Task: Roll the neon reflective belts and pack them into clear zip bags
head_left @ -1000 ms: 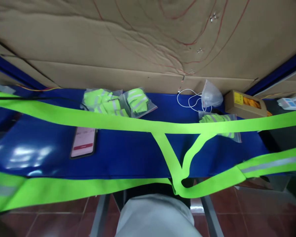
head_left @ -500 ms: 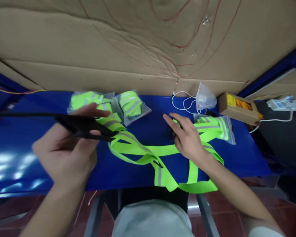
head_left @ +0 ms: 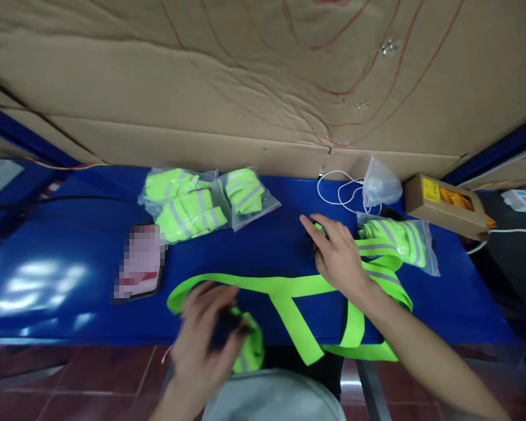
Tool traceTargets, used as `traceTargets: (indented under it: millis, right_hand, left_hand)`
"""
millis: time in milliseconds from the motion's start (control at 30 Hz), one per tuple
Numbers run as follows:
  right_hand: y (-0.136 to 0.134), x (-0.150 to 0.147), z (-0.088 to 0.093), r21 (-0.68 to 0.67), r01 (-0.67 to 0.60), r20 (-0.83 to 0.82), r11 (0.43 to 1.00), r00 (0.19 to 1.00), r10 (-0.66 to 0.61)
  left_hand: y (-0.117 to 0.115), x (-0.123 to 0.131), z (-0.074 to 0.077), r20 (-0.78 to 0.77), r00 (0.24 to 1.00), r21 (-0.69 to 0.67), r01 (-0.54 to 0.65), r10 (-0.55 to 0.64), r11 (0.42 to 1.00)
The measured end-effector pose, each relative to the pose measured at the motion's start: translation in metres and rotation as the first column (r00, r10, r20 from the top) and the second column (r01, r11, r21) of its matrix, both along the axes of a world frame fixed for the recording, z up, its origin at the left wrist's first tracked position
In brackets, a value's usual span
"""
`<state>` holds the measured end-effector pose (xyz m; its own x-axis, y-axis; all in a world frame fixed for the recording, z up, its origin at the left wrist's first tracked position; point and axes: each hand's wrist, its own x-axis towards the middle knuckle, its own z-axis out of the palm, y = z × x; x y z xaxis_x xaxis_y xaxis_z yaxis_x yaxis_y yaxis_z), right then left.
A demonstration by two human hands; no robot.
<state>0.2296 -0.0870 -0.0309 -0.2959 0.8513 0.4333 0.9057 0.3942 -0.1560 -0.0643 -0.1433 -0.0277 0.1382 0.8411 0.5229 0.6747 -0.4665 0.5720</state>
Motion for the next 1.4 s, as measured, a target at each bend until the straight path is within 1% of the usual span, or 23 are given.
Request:
traceTargets:
  millis: [67, 100, 133, 167, 267, 367, 433, 500, 567, 700, 867, 967, 1067, 1100, 1133, 1167, 1200, 1267, 1333, 1367, 1400]
  right_hand:
    - [-0.001, -0.003, 0.002, 0.036, 0.016, 0.037, 0.999, 0.999, -0.017]
    - [-0.002, -0.005, 0.002, 0.049, 0.022, 0.048, 0.999, 0.999, -0.024]
    - [-0.003, -0.006, 0.003, 0.060, 0.027, 0.052, 0.998, 0.998, -0.030]
    - [-0.004, -0.007, 0.003, 0.065, 0.032, 0.049, 0.997, 0.998, -0.035]
    - [-0.004, -0.006, 0.001, 0.044, 0.044, 0.020, 0.998, 0.999, -0.045]
    - [0.000, 0.001, -0.001, -0.005, 0.065, -0.014, 0.998, 0.998, -0.065]
    - [0.003, 0.006, -0.002, -0.005, 0.100, -0.051, 0.995, 0.994, -0.100]
    - [0.004, 0.010, -0.003, 0.016, 0.134, -0.080, 0.991, 0.988, -0.132]
    - [0.004, 0.009, -0.005, 0.017, 0.132, -0.070, 0.991, 0.989, -0.130]
    - [0.001, 0.001, -0.008, -0.048, 0.090, -0.004, 0.995, 0.996, -0.090]
    - [-0.004, -0.008, -0.007, -0.037, 0.066, 0.057, 0.997, 0.996, -0.064]
    - [-0.009, -0.014, -0.006, -0.042, 0.019, 0.030, 0.999, 0.999, -0.018]
    - [-0.015, -0.021, -0.008, -0.096, -0.048, -0.028, 0.994, 0.999, 0.045]
    - [-0.017, -0.022, -0.008, -0.129, -0.076, -0.063, 0.989, 0.996, 0.068]
    - [-0.018, -0.022, -0.007, -0.173, -0.108, -0.110, 0.979, 0.990, 0.089]
    - [-0.018, -0.021, -0.004, -0.227, -0.143, -0.165, 0.963, 0.980, 0.107]
    - [-0.019, -0.018, 0.001, -0.285, -0.174, -0.218, 0.943, 0.969, 0.113]
    - [-0.018, -0.008, 0.015, -0.388, -0.212, -0.294, 0.897, 0.951, 0.097]
    - [-0.017, 0.005, 0.034, -0.472, -0.229, -0.327, 0.851, 0.942, 0.072]
    - [-0.017, 0.010, 0.044, -0.523, -0.256, -0.345, 0.813, 0.936, 0.072]
    - [-0.017, 0.013, 0.052, -0.578, -0.295, -0.368, 0.761, 0.926, 0.080]
  left_hand:
    - [0.009, 0.020, -0.007, -0.053, 0.982, -0.034, 0.177, -0.179, 0.984]
    - [0.017, 0.032, -0.007, -0.072, 0.959, -0.087, 0.269, -0.275, 0.959]
    - [0.028, 0.044, -0.005, -0.082, 0.930, -0.177, 0.341, -0.359, 0.923]
    - [0.039, 0.056, -0.002, -0.080, 0.918, -0.221, 0.364, -0.388, 0.905]
    - [0.073, 0.083, 0.012, -0.073, 0.902, -0.352, 0.375, -0.425, 0.858]
    - [0.094, 0.095, 0.022, -0.075, 0.866, -0.440, 0.417, -0.495, 0.795]
    - [0.101, 0.096, 0.022, -0.048, 0.861, -0.467, 0.429, -0.507, 0.773]
    - [0.102, 0.094, 0.019, 0.004, 0.869, -0.472, 0.437, -0.494, 0.766]
    - [0.100, 0.092, 0.015, 0.039, 0.864, -0.483, 0.456, -0.501, 0.748]
    - [0.097, 0.089, 0.008, 0.027, 0.837, -0.545, 0.470, -0.546, 0.694]
    - [0.097, 0.088, 0.006, 0.043, 0.842, -0.583, 0.458, -0.538, 0.671]
    - [0.098, 0.088, 0.007, 0.114, 0.843, -0.587, 0.484, -0.526, 0.649]
    - [0.101, 0.086, 0.008, 0.219, 0.821, -0.552, 0.550, -0.527, 0.627]
    - [0.104, 0.085, 0.009, 0.259, 0.807, -0.545, 0.576, -0.531, 0.609]
    - [0.107, 0.083, 0.011, 0.300, 0.788, -0.544, 0.604, -0.538, 0.582]
    - [0.111, 0.080, 0.012, 0.343, 0.765, -0.551, 0.634, -0.545, 0.542]
    - [0.115, 0.078, 0.014, 0.387, 0.737, -0.565, 0.664, -0.554, 0.489]
    - [0.123, 0.072, 0.019, 0.481, 0.670, -0.593, 0.724, -0.565, 0.354]
    - [0.128, 0.066, 0.025, 0.578, 0.609, -0.600, 0.768, -0.543, 0.224]
    - [0.129, 0.064, 0.028, 0.624, 0.583, -0.593, 0.787, -0.520, 0.169]
    - [0.129, 0.062, 0.031, 0.669, 0.557, -0.583, 0.804, -0.491, 0.117]
